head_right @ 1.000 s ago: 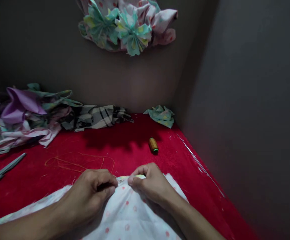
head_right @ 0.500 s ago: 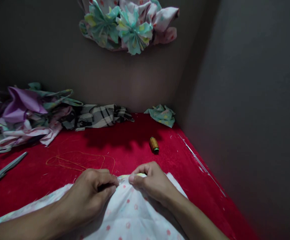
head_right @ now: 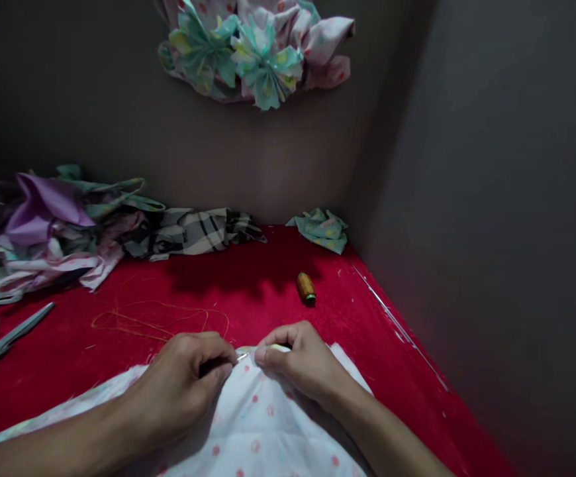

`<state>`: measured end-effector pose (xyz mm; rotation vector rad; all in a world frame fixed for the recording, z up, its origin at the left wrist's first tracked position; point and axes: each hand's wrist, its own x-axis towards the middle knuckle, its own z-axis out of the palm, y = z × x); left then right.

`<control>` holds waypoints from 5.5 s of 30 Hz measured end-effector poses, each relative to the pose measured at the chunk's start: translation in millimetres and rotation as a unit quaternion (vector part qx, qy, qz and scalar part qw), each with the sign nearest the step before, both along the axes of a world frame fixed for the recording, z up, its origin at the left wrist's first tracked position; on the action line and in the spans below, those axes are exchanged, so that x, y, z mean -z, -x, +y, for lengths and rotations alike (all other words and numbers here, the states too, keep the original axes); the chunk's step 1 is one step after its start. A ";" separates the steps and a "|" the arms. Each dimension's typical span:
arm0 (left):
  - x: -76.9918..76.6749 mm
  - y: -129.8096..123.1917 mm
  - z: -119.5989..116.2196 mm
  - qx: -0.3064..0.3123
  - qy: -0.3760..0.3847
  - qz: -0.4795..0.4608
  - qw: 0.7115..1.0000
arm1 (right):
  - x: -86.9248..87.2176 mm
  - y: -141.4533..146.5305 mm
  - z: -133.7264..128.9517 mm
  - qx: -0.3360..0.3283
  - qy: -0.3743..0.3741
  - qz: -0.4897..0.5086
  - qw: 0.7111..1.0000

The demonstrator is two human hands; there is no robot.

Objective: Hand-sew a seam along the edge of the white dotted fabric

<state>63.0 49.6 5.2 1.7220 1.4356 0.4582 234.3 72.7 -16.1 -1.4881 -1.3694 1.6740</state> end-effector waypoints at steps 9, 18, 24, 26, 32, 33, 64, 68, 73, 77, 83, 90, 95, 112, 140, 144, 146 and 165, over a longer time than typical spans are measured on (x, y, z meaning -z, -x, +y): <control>6.4 4.5 17.8 0.055 0.183 -0.176 0.966 | 3.5 -1.8 -0.1 0.000 0.003 0.029 1.000; 6.4 6.8 23.8 -0.003 0.277 -0.228 0.933 | 2.0 -0.8 0.5 -0.006 0.003 0.012 1.000; 0.2 6.5 23.8 -0.021 0.295 -0.245 0.923 | 2.7 -0.2 0.9 -0.006 -0.006 0.010 1.000; -1.1 6.1 23.8 -0.027 0.301 -0.249 0.920 | 3.4 0.1 1.3 -0.008 -0.011 0.008 1.000; -0.4 6.3 23.4 -0.018 0.305 -0.263 0.915 | 3.7 0.6 1.9 -0.010 -0.011 0.006 1.000; 0.9 6.7 23.4 -0.015 0.305 -0.264 0.915 | 3.5 0.7 1.8 -0.009 -0.010 0.003 1.000; 10.4 -5.6 19.1 -0.048 0.123 -0.258 0.957 | -1.4 4.6 -2.2 -0.004 0.026 0.059 0.998; 6.9 -8.0 17.3 0.003 -0.082 -0.140 0.987 | -1.3 4.4 -2.8 0.005 0.017 0.074 0.997; 0.3 -18.2 13.4 0.075 -0.206 -0.103 0.970 | 3.3 4.9 -3.2 -0.008 0.006 0.070 0.997; -14.8 -16.5 15.4 0.022 -0.170 -0.159 0.972 | 4.2 6.3 -2.9 0.007 0.001 0.079 0.997; -17.6 -6.2 31.8 -0.081 0.105 -0.362 0.923 | 3.3 6.4 -2.3 0.009 0.003 0.075 0.997; -37.4 11.8 47.7 -0.150 0.075 -0.434 0.885 | 1.9 8.4 -2.3 0.023 0.006 0.009 1.000; -65.3 60.2 78.6 -0.225 -0.086 -0.456 0.857 | -2.3 7.9 -3.0 0.020 0.004 -0.015 1.000; -20.6 22.6 64.0 0.076 -0.028 -0.087 0.993 | -0.5 8.4 -3.3 0.015 0.001 -0.004 1.000; -44.2 40.5 60.7 0.141 -0.304 0.221 0.916 | -0.3 8.5 -3.4 0.013 -0.013 -0.032 0.999; -51.1 54.7 67.3 0.056 -0.335 0.273 0.900 | -1.6 8.3 -3.1 0.011 0.004 -0.027 1.000; -54.2 63.6 72.5 -0.012 -0.364 0.320 0.874 | -2.4 8.2 -3.0 0.012 0.011 -0.023 1.000; -47.0 174.7 122.9 -0.335 -0.171 0.505 0.777 | -3.2 6.5 -3.2 -0.011 0.008 -0.029 0.999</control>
